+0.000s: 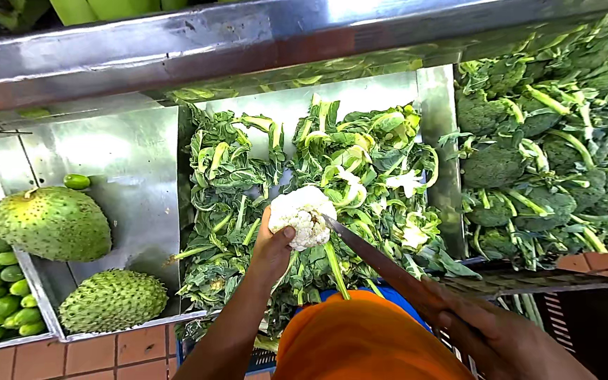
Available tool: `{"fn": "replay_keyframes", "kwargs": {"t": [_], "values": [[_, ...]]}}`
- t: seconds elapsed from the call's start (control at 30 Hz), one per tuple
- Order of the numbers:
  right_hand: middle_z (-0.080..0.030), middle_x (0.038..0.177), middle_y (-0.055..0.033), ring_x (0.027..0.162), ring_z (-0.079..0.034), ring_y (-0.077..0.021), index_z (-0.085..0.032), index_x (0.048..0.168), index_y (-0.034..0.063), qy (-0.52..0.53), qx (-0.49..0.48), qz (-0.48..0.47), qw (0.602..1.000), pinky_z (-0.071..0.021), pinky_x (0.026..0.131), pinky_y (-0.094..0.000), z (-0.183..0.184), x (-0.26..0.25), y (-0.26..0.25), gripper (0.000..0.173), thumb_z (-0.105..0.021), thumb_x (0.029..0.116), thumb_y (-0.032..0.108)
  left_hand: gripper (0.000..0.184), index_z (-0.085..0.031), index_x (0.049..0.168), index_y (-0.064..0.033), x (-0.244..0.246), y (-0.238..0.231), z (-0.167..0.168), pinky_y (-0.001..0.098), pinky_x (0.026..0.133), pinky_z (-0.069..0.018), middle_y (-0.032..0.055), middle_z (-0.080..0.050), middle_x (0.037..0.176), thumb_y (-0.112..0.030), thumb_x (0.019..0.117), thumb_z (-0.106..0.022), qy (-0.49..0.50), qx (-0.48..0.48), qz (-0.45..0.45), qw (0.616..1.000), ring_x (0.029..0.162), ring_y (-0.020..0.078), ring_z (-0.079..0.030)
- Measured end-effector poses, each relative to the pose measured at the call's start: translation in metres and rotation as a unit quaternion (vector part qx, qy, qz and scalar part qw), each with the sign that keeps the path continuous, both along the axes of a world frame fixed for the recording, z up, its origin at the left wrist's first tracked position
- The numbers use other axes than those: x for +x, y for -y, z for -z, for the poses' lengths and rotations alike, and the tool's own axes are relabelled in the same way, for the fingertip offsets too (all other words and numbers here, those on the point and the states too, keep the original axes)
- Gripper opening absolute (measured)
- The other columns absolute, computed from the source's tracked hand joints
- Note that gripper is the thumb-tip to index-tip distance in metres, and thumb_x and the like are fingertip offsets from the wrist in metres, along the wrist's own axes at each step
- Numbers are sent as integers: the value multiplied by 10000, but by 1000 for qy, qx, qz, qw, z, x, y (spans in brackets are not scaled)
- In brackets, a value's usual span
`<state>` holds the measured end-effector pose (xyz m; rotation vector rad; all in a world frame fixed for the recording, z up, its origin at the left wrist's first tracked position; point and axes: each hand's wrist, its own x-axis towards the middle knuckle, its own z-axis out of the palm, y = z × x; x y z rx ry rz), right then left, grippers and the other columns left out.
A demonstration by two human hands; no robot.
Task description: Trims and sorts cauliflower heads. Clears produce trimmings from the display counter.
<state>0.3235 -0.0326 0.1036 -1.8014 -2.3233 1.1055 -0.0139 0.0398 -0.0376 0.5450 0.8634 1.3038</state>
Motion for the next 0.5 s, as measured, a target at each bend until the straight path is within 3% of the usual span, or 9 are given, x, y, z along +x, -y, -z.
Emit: {"fn": "replay_keyframes", "kwargs": {"t": [0.2, 0.3, 0.4, 0.5], "values": [[-729, 1131, -116, 858, -727, -274, -530, 1519, 285, 16, -5, -20, 1000, -596, 695, -517, -3, 0, -2, 461, -460, 1064, 260, 911, -430, 1447, -222, -10, 0, -7, 420, 906, -600, 55, -647, 1261, -440, 707, -914, -84, 8, 19, 996, 1089, 193, -675], [-720, 1228, -68, 968, -730, -216, -559, 1495, 276, -3, 2, -29, 1000, -612, 786, -464, 0, 3, -4, 447, -461, 1060, 275, 887, -452, 1429, -205, -15, -2, -9, 411, 908, -600, 54, -660, 1238, -443, 710, -913, -78, 9, 30, 996, 1075, 186, -680], [-739, 1172, -43, 900, -733, -190, -551, 1496, 338, -19, 25, -30, 999, -610, 732, -454, 7, 3, -4, 453, -470, 1052, 302, 886, -454, 1413, -175, -20, -5, -9, 419, 891, -607, 70, -671, 1210, -454, 707, -912, -63, 1, 45, 997, 1051, 199, -691], [-742, 1115, -23, 877, -717, -157, -585, 1470, 312, -19, 24, -30, 999, -608, 731, -410, 5, 1, -4, 451, -478, 1032, 301, 885, -449, 1418, -180, -23, -5, -11, 423, 893, -606, 77, -669, 1216, -453, 711, -906, -65, -9, 62, 996, 1055, 207, -691]]}}
